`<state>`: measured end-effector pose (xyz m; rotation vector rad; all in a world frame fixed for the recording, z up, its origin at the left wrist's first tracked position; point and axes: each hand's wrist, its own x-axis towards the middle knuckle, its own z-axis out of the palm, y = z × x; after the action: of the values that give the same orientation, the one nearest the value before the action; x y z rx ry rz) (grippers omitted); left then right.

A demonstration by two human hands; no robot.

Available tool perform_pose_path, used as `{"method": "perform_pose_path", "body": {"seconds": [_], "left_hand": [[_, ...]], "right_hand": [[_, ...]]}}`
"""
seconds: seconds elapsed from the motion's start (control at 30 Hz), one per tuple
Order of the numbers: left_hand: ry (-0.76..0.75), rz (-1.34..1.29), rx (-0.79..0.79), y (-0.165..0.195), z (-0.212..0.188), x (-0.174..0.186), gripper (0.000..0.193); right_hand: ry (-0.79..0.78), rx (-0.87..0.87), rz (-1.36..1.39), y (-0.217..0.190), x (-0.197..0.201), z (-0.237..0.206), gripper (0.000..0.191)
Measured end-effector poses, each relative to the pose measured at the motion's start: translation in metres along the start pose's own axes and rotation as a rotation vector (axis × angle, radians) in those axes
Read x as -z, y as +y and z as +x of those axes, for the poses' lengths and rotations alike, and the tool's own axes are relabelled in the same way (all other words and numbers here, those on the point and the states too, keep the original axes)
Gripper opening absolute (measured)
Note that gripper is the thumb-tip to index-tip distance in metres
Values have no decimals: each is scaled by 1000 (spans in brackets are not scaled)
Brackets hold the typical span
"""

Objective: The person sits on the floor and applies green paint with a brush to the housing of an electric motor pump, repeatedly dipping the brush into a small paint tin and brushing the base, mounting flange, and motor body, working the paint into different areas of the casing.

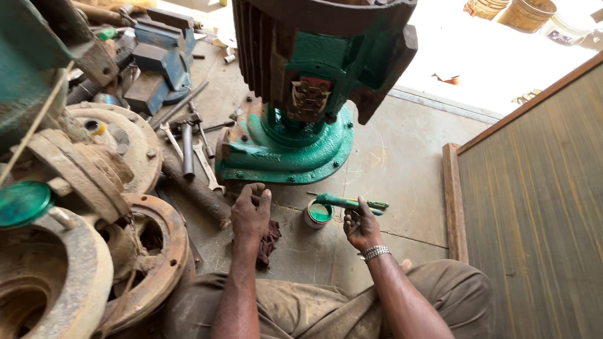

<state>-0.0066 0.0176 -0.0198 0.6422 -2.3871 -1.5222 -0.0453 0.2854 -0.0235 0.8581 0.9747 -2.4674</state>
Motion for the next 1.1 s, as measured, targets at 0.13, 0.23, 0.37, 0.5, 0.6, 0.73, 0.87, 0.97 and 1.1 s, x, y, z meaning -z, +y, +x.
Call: {"method": "perform_pose_path", "body": {"seconds": [0.13, 0.23, 0.37, 0.5, 0.6, 0.73, 0.87, 0.97, 1.1], "left_hand": [[-12, -42, 13, 7, -1, 5, 32], [-2, -70, 9, 14, -3, 12, 34], [-23, -142, 58, 22, -3, 23, 36], [15, -178, 66, 25, -3, 31, 36], [33, -195, 53, 24, -2, 31, 35], [45, -189, 22, 21, -3, 26, 32], [58, -185, 36, 17, -1, 24, 32], [77, -162, -16, 15, 2, 22, 31], [33, -187, 31, 15, 3, 16, 32]], "right_hand": [[-33, 85, 61, 12, 7, -4, 22], [-96, 120, 210, 21, 15, -3, 19], [-125, 177, 332, 28, 16, -4, 16], [-320, 336, 290, 26, -14, -16, 11], [-421, 579, 105, 24, -52, -29, 19], [-499, 1346, -625, 13, -98, -42, 15], [-330, 1773, -1014, -16, -113, -59, 19], [-262, 1854, -1060, -21, -110, -71, 19], [-392, 1933, -1163, -10, -115, -70, 17]]}}
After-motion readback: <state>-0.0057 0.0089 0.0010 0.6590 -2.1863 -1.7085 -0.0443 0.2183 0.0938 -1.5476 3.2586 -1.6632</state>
